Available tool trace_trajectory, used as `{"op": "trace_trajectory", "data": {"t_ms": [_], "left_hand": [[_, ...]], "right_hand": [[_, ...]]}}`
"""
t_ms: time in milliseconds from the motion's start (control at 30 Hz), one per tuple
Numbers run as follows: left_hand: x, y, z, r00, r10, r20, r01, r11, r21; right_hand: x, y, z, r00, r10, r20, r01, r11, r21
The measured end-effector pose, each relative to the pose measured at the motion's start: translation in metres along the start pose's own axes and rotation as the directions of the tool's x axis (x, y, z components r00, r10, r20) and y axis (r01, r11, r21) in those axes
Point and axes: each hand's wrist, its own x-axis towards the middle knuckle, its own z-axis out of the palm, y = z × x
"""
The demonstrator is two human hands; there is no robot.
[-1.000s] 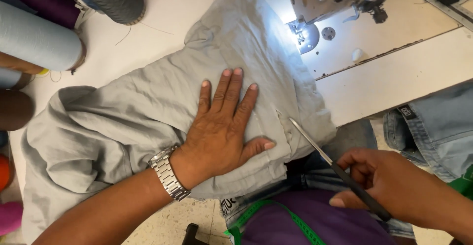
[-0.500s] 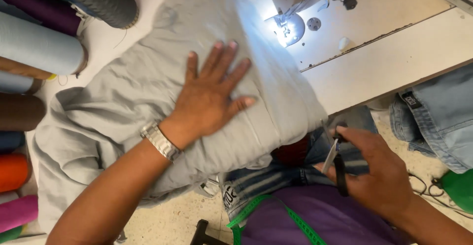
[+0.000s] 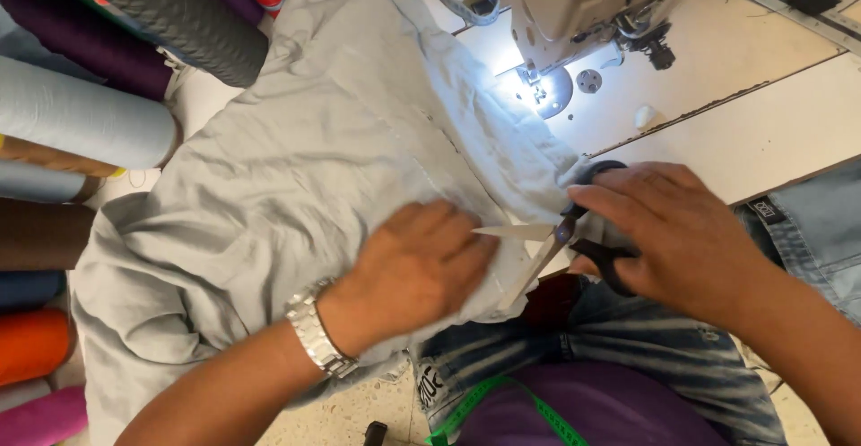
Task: Measuring a piece of fabric with a tape measure and then cutting it along a line with scissors at a sewing workstation.
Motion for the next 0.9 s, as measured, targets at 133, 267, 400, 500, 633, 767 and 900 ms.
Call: {"op": "trace_trajectory", "data": {"t_ms": [133, 267, 400, 500, 633, 767, 900], "left_hand": [[-0.003, 0.003, 0.005, 0.999, -0.008, 0.033, 0.008, 1.000, 0.015], [-0.004, 0.012, 0.004, 0.999, -0.016, 0.038, 0.015, 0.999, 0.035], [-0.010, 0.018, 0.009, 0.996, 0.022, 0.082, -0.029, 0.995, 0.091], [-0.012, 0.020, 0.012, 0.998, 0.040, 0.043, -0.044, 0.995, 0.089], [-0.016, 0.023, 0.015, 0.998, 0.061, -0.023, -0.059, 0.996, 0.070], [-0.018, 0.022, 0.015, 0.997, 0.049, -0.053, -0.047, 0.998, 0.033], [-0.020, 0.022, 0.013, 0.997, 0.057, -0.059, -0.055, 0.998, 0.029]], "right_hand": [[-0.012, -0.007, -0.005, 0.977, 0.215, 0.009, -0.215, 0.976, 0.024], [-0.035, -0.039, -0.029, 0.939, 0.344, -0.015, -0.339, 0.930, 0.143], [-0.042, -0.047, -0.028, 0.695, 0.587, 0.415, -0.713, 0.635, 0.297], [-0.048, -0.052, -0.030, 0.393, 0.600, 0.697, -0.917, 0.309, 0.251], [-0.057, -0.061, -0.032, -0.062, 0.381, 0.922, -0.987, -0.159, -0.001], [-0.025, -0.065, -0.045, -0.202, 0.345, 0.916, -0.961, -0.253, -0.116], [-0.028, -0.064, -0.037, -0.137, 0.353, 0.925, -0.988, -0.114, -0.103]]}}
